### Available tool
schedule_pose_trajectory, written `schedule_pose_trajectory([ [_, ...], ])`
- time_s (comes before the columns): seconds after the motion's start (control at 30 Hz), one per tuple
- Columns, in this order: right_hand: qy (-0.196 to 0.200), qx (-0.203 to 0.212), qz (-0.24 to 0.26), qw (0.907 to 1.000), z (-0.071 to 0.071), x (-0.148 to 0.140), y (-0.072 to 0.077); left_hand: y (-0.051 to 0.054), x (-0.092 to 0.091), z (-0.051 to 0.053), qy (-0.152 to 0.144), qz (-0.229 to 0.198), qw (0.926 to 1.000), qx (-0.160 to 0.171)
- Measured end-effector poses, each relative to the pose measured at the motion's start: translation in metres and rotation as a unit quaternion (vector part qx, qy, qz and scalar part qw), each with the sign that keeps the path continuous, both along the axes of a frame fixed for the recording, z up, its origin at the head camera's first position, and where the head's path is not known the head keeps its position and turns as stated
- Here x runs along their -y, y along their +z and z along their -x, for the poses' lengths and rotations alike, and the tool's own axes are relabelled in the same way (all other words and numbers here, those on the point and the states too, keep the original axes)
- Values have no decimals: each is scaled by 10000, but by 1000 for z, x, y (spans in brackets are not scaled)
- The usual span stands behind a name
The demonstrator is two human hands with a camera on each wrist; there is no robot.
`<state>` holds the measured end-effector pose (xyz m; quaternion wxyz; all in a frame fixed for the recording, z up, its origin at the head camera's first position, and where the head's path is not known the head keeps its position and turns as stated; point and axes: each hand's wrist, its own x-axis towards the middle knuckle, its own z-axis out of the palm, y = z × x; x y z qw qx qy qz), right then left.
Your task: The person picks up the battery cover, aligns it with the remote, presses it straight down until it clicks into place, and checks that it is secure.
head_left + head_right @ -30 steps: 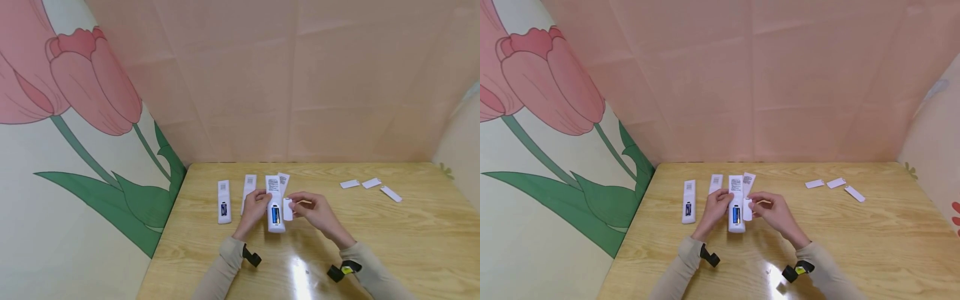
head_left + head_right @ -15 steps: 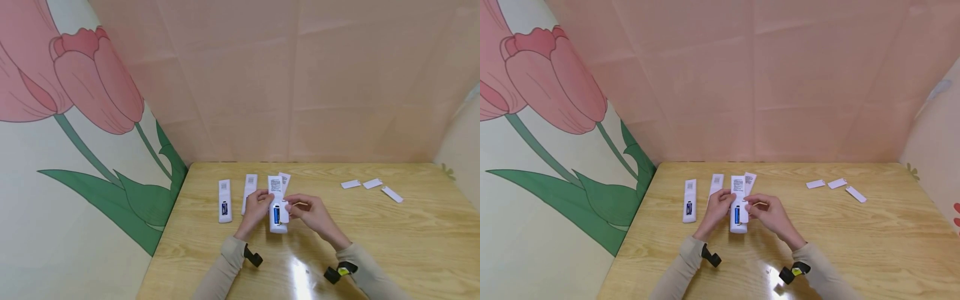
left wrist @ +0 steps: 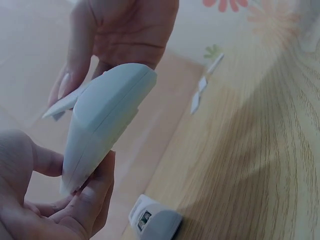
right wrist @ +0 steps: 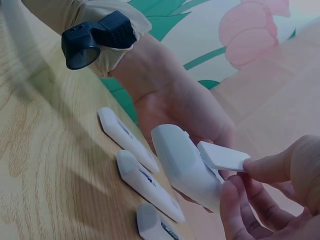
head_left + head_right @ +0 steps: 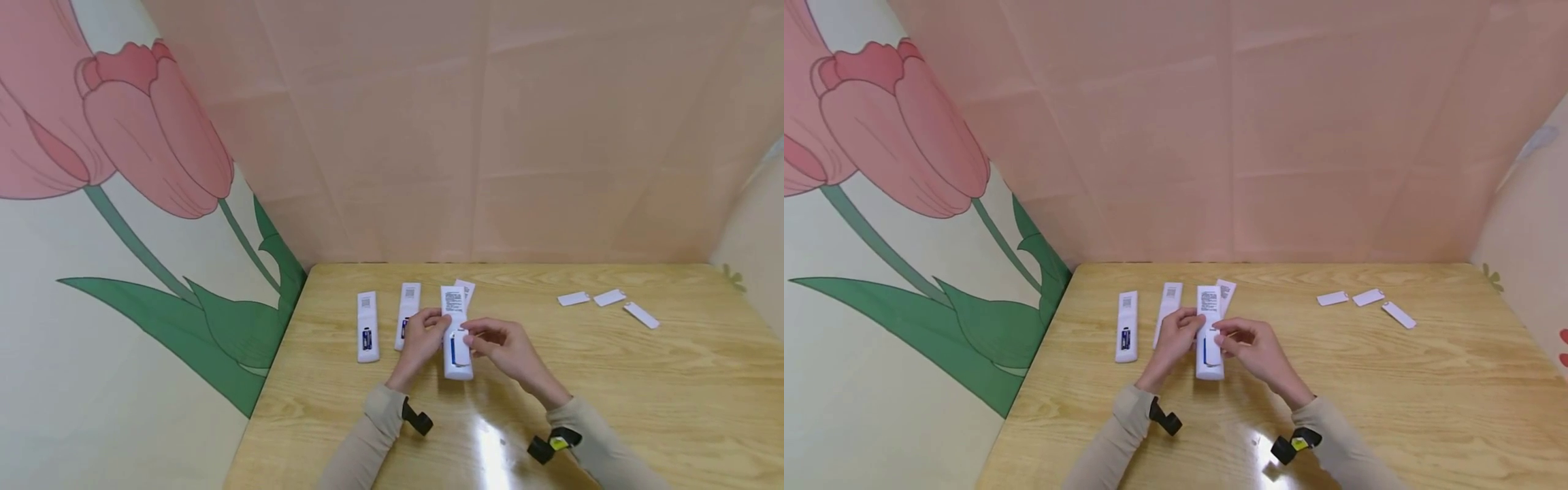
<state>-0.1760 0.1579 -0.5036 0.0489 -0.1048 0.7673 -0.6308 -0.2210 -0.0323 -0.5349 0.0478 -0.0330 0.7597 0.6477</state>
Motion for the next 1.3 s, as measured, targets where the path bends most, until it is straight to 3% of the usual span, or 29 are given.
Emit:
schedule_pose_trajectory([
  [0.8, -144, 83, -389, 9991, 0, 1, -7, -1, -6, -2, 39, -66, 10000, 45],
  [1.3, -260, -345, -357, 9984, 1, 1, -13, 3, -11, 1, 58, -315, 9995, 57],
])
